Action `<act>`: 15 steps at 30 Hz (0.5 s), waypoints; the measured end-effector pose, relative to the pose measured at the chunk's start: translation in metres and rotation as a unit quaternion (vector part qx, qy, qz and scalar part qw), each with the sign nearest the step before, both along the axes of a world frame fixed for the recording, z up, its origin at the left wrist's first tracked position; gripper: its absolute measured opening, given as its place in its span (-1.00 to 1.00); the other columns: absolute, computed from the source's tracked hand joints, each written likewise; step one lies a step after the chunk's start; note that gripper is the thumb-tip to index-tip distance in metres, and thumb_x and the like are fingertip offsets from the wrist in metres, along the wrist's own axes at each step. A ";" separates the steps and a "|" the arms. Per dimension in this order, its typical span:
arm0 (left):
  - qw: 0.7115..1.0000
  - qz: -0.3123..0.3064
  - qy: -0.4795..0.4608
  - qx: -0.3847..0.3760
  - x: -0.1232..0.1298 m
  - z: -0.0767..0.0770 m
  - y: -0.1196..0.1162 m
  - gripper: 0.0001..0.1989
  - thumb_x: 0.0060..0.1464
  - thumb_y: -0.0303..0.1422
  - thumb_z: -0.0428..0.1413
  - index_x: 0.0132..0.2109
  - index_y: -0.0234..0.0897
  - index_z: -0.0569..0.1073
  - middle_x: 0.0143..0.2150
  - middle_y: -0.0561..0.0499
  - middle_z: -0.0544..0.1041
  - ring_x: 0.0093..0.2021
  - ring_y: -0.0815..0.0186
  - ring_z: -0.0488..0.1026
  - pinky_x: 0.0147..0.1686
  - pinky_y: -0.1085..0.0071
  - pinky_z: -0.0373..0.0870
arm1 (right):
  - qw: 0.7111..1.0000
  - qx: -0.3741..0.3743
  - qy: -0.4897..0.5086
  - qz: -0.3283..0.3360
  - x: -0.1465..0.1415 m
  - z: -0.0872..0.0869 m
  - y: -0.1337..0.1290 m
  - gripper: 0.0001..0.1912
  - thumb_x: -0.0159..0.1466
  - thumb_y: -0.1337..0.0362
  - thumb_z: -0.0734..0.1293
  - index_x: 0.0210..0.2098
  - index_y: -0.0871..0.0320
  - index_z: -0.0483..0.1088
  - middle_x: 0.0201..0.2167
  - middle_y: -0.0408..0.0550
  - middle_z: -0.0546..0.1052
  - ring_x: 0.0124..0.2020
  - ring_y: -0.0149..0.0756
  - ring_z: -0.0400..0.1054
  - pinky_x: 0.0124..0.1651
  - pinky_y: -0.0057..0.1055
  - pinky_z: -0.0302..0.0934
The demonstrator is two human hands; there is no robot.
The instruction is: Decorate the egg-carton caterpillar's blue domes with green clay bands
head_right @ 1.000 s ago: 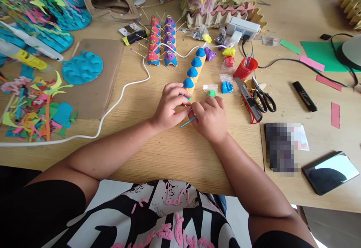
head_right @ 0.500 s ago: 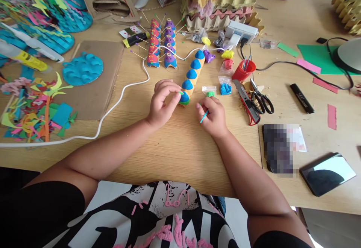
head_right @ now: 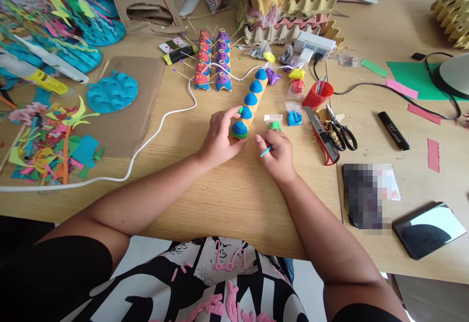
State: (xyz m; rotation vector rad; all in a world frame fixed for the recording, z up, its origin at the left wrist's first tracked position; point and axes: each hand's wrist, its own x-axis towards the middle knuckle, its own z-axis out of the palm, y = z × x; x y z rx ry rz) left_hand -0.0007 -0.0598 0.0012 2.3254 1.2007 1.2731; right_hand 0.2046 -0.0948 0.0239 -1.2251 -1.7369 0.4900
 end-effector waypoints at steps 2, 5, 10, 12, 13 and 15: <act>1.000 -0.003 0.010 0.002 0.000 0.000 0.000 -0.24 0.16 -0.40 0.25 0.45 -0.24 0.19 0.23 -0.23 0.55 0.26 0.01 0.46 0.35 0.06 0.29 | 0.999 -0.017 0.033 0.007 -0.001 0.001 -0.001 -0.36 0.49 -0.23 0.24 -0.56 0.06 0.20 -0.58 -0.19 0.22 -0.47 -0.33 0.15 -0.31 -0.25 0.12; 1.000 -0.003 0.009 -0.007 -0.001 -0.002 0.001 -0.25 0.18 -0.44 0.24 0.45 -0.26 0.21 0.20 -0.22 0.56 0.24 0.03 0.47 0.33 0.09 0.31 | 0.995 -0.053 0.083 -0.005 -0.001 0.002 -0.001 -0.31 0.45 -0.28 0.28 -0.59 0.07 0.20 -0.59 -0.19 0.23 -0.49 -0.36 0.12 -0.33 -0.26 0.11; 0.999 -0.014 -0.001 -0.032 -0.003 -0.004 0.004 -0.28 0.23 -0.45 0.22 0.47 -0.19 0.22 0.16 -0.16 0.59 0.20 0.08 0.51 0.29 0.11 0.35 | 0.992 -0.048 0.115 -0.026 -0.004 0.001 -0.003 -0.47 0.47 -0.26 0.27 -0.35 0.03 0.43 -0.45 -0.17 0.40 -0.38 -0.31 0.27 -0.25 -0.26 0.20; 0.999 -0.021 -0.008 -0.028 -0.003 -0.004 0.005 -0.31 0.25 -0.44 0.22 0.46 -0.18 0.23 0.14 -0.14 0.60 0.18 0.11 0.53 0.27 0.14 0.37 | 0.994 -0.033 0.107 -0.012 -0.005 0.000 -0.004 -0.51 0.51 -0.21 0.22 -0.31 0.02 0.39 -0.41 -0.17 0.40 -0.36 -0.31 0.27 -0.22 -0.26 0.21; 0.999 -0.021 -0.011 -0.026 -0.003 -0.004 0.006 -0.32 0.26 -0.43 0.23 0.45 -0.17 0.24 0.13 -0.13 0.61 0.17 0.12 0.53 0.26 0.14 0.37 | 0.994 -0.034 0.101 -0.003 -0.006 0.000 -0.004 -0.52 0.53 -0.19 0.20 -0.31 0.02 0.38 -0.40 -0.16 0.40 -0.35 -0.31 0.27 -0.21 -0.25 0.21; 1.000 -0.015 -0.017 -0.022 -0.003 -0.003 0.007 -0.32 0.26 -0.40 0.26 0.45 -0.15 0.25 0.12 -0.11 0.61 0.16 0.13 0.54 0.26 0.14 0.37 | 0.994 -0.056 0.094 0.011 -0.008 -0.001 -0.005 -0.50 0.53 -0.21 0.19 -0.32 0.02 0.38 -0.40 -0.16 0.40 -0.35 -0.30 0.27 -0.20 -0.24 0.23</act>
